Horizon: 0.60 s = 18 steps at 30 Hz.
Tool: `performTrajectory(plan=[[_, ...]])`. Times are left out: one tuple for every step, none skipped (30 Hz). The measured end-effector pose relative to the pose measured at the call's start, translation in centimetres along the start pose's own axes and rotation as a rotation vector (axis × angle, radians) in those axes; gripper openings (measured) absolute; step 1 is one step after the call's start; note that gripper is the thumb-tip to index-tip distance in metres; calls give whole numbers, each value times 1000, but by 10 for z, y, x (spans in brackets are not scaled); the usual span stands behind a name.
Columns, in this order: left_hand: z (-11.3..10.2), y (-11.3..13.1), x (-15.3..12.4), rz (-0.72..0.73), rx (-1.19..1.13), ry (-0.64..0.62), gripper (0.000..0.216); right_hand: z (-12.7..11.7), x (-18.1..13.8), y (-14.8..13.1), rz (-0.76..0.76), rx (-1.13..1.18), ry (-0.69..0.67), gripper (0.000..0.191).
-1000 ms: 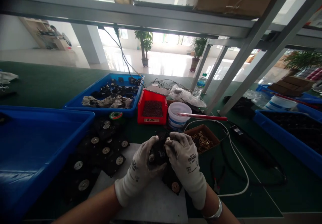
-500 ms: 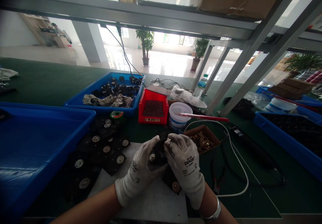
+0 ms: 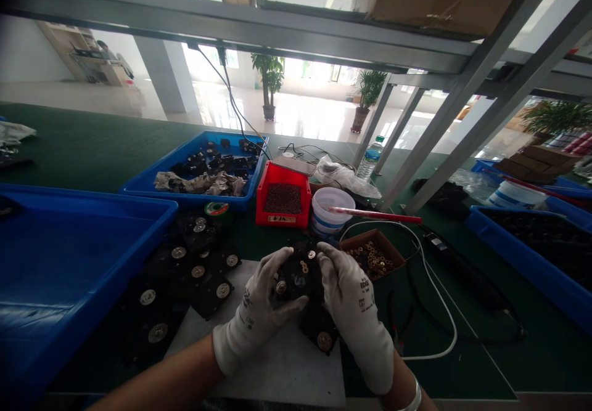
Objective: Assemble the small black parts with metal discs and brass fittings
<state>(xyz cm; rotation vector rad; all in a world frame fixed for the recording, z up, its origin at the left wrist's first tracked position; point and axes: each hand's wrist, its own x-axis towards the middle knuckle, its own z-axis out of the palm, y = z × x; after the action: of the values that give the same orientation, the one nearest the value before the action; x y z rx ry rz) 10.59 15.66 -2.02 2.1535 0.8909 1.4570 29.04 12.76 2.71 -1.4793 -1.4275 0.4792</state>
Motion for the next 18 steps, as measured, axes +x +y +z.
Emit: performTrajectory(plan=[[-1, 1, 1, -6, -9, -16, 73, 2, -2, 2, 53, 52, -37, 47], [-1, 1, 1, -14, -10, -34, 70, 4, -3, 3, 90, 95, -78, 53], [-1, 1, 1, -23, -4, -52, 68, 7, -5, 4, 132, 148, -117, 58], [-1, 1, 1, -31, 5, -69, 65, 9, -6, 4, 173, 200, -151, 61], [0, 1, 1, -38, 15, -82, 62, 11, -7, 4, 211, 246, -176, 63], [1, 1, 1, -43, 23, -90, 59, 12, -8, 3, 246, 285, -192, 64], [2, 1, 1, -46, 26, -93, 56, 12, -8, 3, 277, 318, -201, 65], [3, 1, 1, -47, 27, -92, 53, 13, -8, 2, 303, 346, -205, 65], [3, 0, 1, -47, 26, -92, 50, 13, -7, 1, 326, 370, -207, 66], [3, 0, 0, -47, 26, -91, 49, 13, -7, 0, 345, 390, -207, 66], [4, 0, 0, -48, 25, -90, 50, 13, -6, -1, 361, 408, -207, 67], [3, -1, 0, -50, 23, -89, 52, 13, -6, -2, 375, 423, -206, 68], [3, -1, 1, -51, 22, -89, 56, 13, -5, -2, 388, 436, -205, 69], [3, -1, 1, -51, 20, -91, 58, 13, -5, -3, 399, 448, -202, 69], [2, 0, 1, -52, 18, -94, 60, 13, -5, -4, 410, 460, -198, 69], [2, 0, 2, -51, 13, -97, 59, 13, -5, -5, 420, 471, -195, 69], [1, 0, 2, -49, 3, -95, 58, 13, -5, -6, 430, 480, -191, 68], [1, 1, 3, -43, -11, -89, 55, 12, -4, -7, 438, 489, -189, 67]])
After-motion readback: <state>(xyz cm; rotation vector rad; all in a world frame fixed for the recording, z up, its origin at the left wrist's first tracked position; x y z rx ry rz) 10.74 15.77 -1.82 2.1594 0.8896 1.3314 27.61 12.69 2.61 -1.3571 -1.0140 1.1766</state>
